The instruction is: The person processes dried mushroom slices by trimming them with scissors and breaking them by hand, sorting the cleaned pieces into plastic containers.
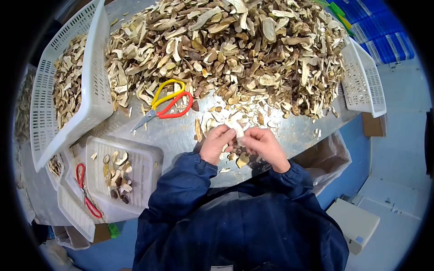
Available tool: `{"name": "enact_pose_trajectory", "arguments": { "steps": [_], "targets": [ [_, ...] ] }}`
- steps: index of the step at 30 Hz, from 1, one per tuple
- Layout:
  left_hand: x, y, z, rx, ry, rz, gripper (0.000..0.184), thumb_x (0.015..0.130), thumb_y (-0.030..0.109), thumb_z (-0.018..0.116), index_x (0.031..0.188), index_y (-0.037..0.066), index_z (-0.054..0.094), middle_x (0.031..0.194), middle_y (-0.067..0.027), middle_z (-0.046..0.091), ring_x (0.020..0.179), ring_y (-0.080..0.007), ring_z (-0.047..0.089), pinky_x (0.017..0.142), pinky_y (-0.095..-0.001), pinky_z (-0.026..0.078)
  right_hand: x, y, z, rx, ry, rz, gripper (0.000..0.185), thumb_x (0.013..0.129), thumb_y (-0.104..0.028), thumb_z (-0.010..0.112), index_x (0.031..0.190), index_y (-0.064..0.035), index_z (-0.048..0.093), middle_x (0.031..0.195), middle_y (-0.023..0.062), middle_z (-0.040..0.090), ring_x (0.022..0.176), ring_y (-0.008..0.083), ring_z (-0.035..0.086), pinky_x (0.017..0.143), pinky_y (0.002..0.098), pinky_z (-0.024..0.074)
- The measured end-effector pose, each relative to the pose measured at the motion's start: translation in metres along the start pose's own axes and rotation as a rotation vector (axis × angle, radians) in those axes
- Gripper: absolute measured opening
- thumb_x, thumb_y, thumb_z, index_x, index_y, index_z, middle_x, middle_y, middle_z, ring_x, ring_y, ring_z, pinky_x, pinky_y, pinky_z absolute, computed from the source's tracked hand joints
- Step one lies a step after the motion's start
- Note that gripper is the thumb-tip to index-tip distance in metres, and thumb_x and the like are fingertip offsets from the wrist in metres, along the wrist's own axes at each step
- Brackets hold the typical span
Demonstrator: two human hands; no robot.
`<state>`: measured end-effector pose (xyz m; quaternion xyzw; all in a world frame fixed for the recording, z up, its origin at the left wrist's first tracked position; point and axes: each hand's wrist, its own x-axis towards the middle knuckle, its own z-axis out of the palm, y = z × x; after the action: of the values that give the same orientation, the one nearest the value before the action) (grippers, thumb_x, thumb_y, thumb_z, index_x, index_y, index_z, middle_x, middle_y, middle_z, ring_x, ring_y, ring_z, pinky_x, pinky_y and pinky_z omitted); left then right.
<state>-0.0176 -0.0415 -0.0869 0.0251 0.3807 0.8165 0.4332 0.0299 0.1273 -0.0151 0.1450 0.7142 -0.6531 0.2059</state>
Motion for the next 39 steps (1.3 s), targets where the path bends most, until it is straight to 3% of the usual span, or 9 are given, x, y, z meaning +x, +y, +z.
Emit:
{"name": "enact_pose_trajectory", "arguments": {
  "steps": [2,6,11,19,23,26,30,33,39],
  "targets": [
    [0.001,-0.005,-0.001,0.076,0.033,0.031,0.022,0.094,0.018,0.052,0.095,-0.001,0.063,0.091,-0.0001,0.053,0.062,-0.0060,0.045,0.053,-0.0191,0.034,-0.001,0.002,-0.003,-0.002,0.060,-0.027,0.024,0.091,-0.022,0.058,0.076,-0.0031,0.062,0.060,-0.0027,0.055,0.053,0.0033,0.050,0.047,0.0189,0.0359],
    [0.000,0.002,0.011,0.560,-0.075,0.296,0.015,0.087,0.011,0.056,0.086,-0.003,0.061,0.076,-0.0006,0.049,0.066,-0.0098,0.047,0.059,-0.0244,0.038,0.006,0.004,-0.017,-0.247,0.127,-0.235,0.029,0.090,-0.023,0.056,0.074,0.0014,0.060,0.055,0.0025,0.051,0.049,0.0067,0.044,0.046,0.0254,0.0353],
    [-0.001,-0.003,0.010,0.724,-0.197,0.244,0.012,0.081,0.008,0.064,0.082,-0.003,0.059,0.078,-0.0030,0.051,0.071,-0.0110,0.047,0.064,-0.0267,0.039,0.002,-0.004,-0.011,-0.433,-0.030,-0.235,0.027,0.088,-0.021,0.060,0.073,0.0024,0.059,0.051,0.0037,0.046,0.049,0.0077,0.040,0.046,0.0270,0.0338],
    [0.000,-0.001,0.011,0.677,-0.201,0.228,0.015,0.082,0.007,0.065,0.073,-0.002,0.056,0.078,-0.0029,0.052,0.071,-0.0105,0.049,0.059,-0.0253,0.039,0.002,0.013,-0.011,0.110,-0.041,0.047,0.031,0.093,-0.025,0.056,0.077,-0.0016,0.066,0.054,-0.0021,0.050,0.049,0.0053,0.041,0.045,0.0232,0.0317],
    [-0.005,0.011,0.005,0.120,-0.202,-0.079,0.009,0.086,0.010,0.058,0.081,0.002,0.056,0.078,-0.0029,0.050,0.069,-0.0091,0.048,0.050,-0.0219,0.036,0.011,0.008,-0.036,-0.166,-0.101,0.049,0.033,0.093,-0.029,0.054,0.081,-0.0016,0.068,0.058,-0.0002,0.056,0.049,0.0060,0.046,0.046,0.0232,0.0352],
    [-0.003,0.008,-0.002,-0.199,-0.173,-0.018,0.013,0.088,0.015,0.055,0.099,0.007,0.055,0.083,-0.0042,0.052,0.071,-0.0096,0.050,0.050,-0.0207,0.039,0.035,0.008,-0.051,-0.708,0.508,-0.218,0.019,0.087,-0.022,0.059,0.087,-0.0053,0.068,0.072,0.0133,0.065,0.059,0.0240,0.060,0.055,0.0339,0.0461],
    [-0.005,0.011,0.003,-0.052,-0.137,-0.098,0.015,0.089,0.016,0.056,0.101,0.007,0.055,0.091,-0.0033,0.054,0.075,-0.0107,0.051,0.055,-0.0216,0.043,0.060,0.021,-0.066,-1.129,0.683,-0.448,0.015,0.082,-0.016,0.062,0.094,-0.0080,0.066,0.086,0.0131,0.065,0.071,0.0314,0.063,0.059,0.0376,0.0481],
    [-0.002,0.005,-0.002,-0.084,-0.237,-0.089,0.016,0.091,0.018,0.055,0.103,0.007,0.055,0.091,-0.0021,0.054,0.074,-0.0087,0.050,0.055,-0.0210,0.041,0.065,0.020,-0.061,-1.139,0.641,-0.418,0.014,0.082,-0.008,0.060,0.095,-0.0059,0.065,0.087,0.0128,0.064,0.073,0.0306,0.063,0.061,0.0368,0.0483],
    [0.000,0.007,0.003,-0.025,-0.038,-0.026,0.022,0.093,0.020,0.055,0.110,0.006,0.050,0.086,-0.0011,0.053,0.071,-0.0065,0.047,0.053,-0.0198,0.037,0.020,-0.012,-0.023,-0.634,0.206,-0.498,0.027,0.077,0.006,0.053,0.100,-0.0050,0.063,0.087,0.0131,0.064,0.078,0.0319,0.061,0.070,0.0355,0.0489]
  ]
}}
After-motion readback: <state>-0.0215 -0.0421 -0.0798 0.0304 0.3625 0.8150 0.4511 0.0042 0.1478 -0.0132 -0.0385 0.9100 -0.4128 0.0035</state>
